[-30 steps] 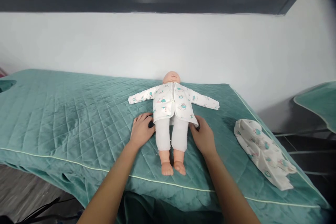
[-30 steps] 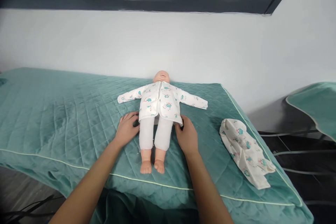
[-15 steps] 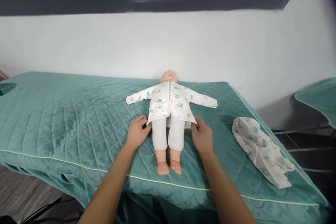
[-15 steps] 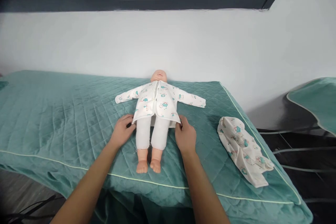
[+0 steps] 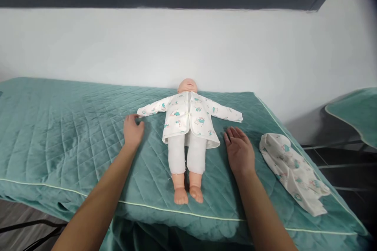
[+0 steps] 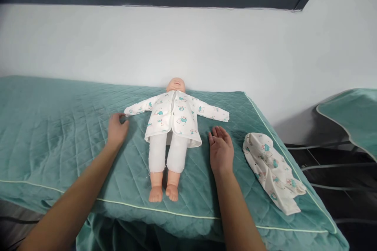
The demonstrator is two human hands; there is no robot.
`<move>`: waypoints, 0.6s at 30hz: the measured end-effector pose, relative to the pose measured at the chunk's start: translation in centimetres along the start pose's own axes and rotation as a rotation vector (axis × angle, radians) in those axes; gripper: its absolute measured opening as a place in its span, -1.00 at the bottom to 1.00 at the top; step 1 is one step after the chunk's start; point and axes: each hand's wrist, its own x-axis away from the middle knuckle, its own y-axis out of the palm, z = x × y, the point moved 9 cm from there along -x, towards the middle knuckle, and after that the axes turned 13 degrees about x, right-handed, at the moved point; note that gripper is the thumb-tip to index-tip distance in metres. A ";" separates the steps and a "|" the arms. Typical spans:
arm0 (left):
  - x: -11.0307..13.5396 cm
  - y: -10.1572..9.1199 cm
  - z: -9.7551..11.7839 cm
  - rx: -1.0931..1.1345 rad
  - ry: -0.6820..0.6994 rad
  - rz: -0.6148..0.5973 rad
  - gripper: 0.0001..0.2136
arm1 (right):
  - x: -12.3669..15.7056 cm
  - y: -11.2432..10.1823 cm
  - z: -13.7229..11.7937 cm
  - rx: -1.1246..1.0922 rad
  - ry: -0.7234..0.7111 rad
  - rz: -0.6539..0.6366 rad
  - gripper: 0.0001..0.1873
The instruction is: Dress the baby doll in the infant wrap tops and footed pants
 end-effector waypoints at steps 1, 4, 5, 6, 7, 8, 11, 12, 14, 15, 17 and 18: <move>-0.7 -0.1 -0.6 -0.087 -0.046 0.022 -0.58 | -0.7 0.0 0.4 -0.028 0.058 -0.013 -0.60; -2.2 0.5 -1.1 -0.243 -0.103 -0.015 -0.44 | -2.9 0.8 1.1 -0.079 0.185 -0.073 -0.77; -2.5 0.8 -1.1 -0.263 -0.101 -0.035 -0.42 | -3.6 1.1 1.2 -0.093 0.215 -0.091 -0.81; -2.8 1.0 -1.0 -0.274 -0.092 -0.055 -0.43 | -4.4 1.5 1.2 -0.107 0.239 -0.104 -0.84; -3.0 1.2 -0.9 -0.278 -0.080 -0.077 -0.44 | -5.2 1.8 1.2 -0.120 0.255 -0.109 -0.86; -3.2 1.5 -0.9 -0.280 -0.068 -0.100 -0.45 | -5.9 2.2 1.1 -0.133 0.268 -0.111 -0.86; -3.9 2.0 -1.0 -0.282 -0.041 -0.147 -0.47 | -7.7 2.9 0.8 -0.208 0.280 -0.102 -0.84; -4.2 2.0 -1.1 -0.281 -0.038 -0.151 -0.47 | -8.0 3.1 0.7 -0.252 0.282 -0.104 -0.82; -4.7 2.0 -1.3 -0.279 -0.039 -0.149 -0.47 | -8.4 3.4 0.7 -0.353 0.285 -0.114 -0.79; -4.9 2.0 -1.4 -0.273 -0.042 -0.143 -0.48 | -8.4 3.5 0.6 -0.399 0.283 -0.122 -0.78; -5.3 1.6 -1.6 -0.245 -0.053 -0.104 -0.50 | -8.3 3.6 0.5 -0.465 0.275 -0.137 -0.77; -5.5 1.3 -1.7 -0.230 -0.061 -0.075 -0.50 | -8.3 3.5 0.4 -0.486 0.270 -0.139 -0.76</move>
